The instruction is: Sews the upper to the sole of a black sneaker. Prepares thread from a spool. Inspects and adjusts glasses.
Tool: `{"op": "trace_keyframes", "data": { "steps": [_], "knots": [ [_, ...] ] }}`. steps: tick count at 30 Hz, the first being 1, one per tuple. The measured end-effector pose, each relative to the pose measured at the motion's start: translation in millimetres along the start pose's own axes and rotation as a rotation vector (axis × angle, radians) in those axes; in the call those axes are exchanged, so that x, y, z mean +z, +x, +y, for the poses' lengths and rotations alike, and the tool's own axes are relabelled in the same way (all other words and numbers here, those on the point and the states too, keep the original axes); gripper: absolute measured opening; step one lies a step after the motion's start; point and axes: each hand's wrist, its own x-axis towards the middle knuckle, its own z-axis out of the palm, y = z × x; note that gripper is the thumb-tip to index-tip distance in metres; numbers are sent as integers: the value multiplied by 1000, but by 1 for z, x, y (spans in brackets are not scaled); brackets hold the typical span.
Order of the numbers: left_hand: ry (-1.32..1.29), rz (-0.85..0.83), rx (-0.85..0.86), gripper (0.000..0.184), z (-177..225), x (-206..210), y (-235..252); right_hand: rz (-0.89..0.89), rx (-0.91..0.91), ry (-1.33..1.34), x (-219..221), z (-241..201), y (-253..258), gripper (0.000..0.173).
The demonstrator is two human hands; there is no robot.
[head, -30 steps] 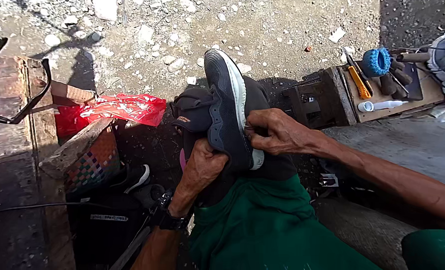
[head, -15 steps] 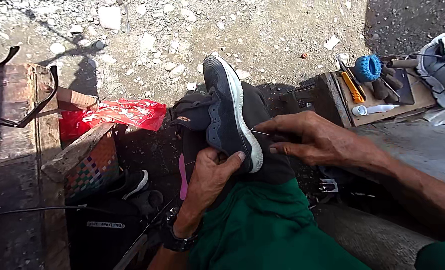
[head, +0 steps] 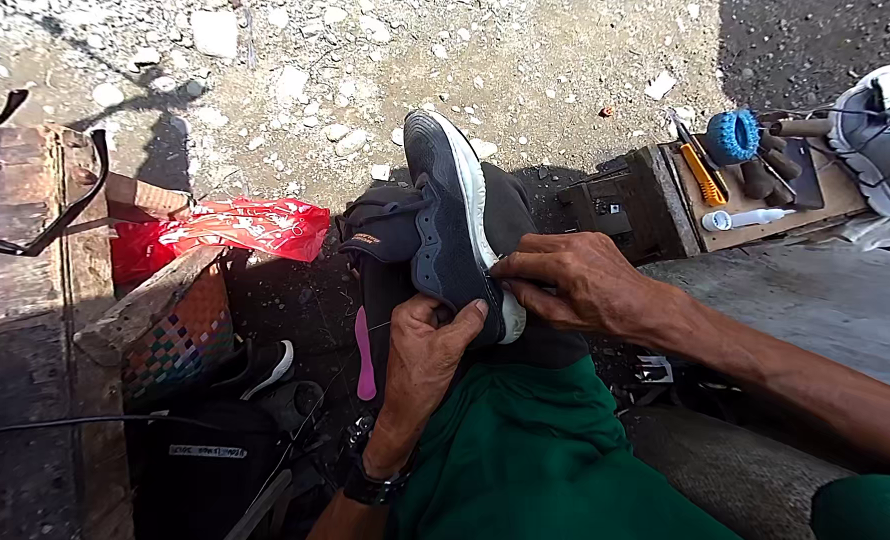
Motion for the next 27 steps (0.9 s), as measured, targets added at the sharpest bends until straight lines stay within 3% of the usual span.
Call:
{"op": "trace_keyframes", "data": {
  "steps": [12,21,23,27],
  "knots": [
    [99,53,51,8,-7,7,3,-152,-93,-324,-4,-19,18,15],
    [115,72,54,9,-19,6,4,-242,-117,-297,9,-19,32,12],
    [109,14,40,11,-15,2,4,-234,-128,-272,7,-16,33,14],
    [283,-340,-56,30,10,-31,10,-268,-108,-265,-4,-17,29,16]
  ]
}}
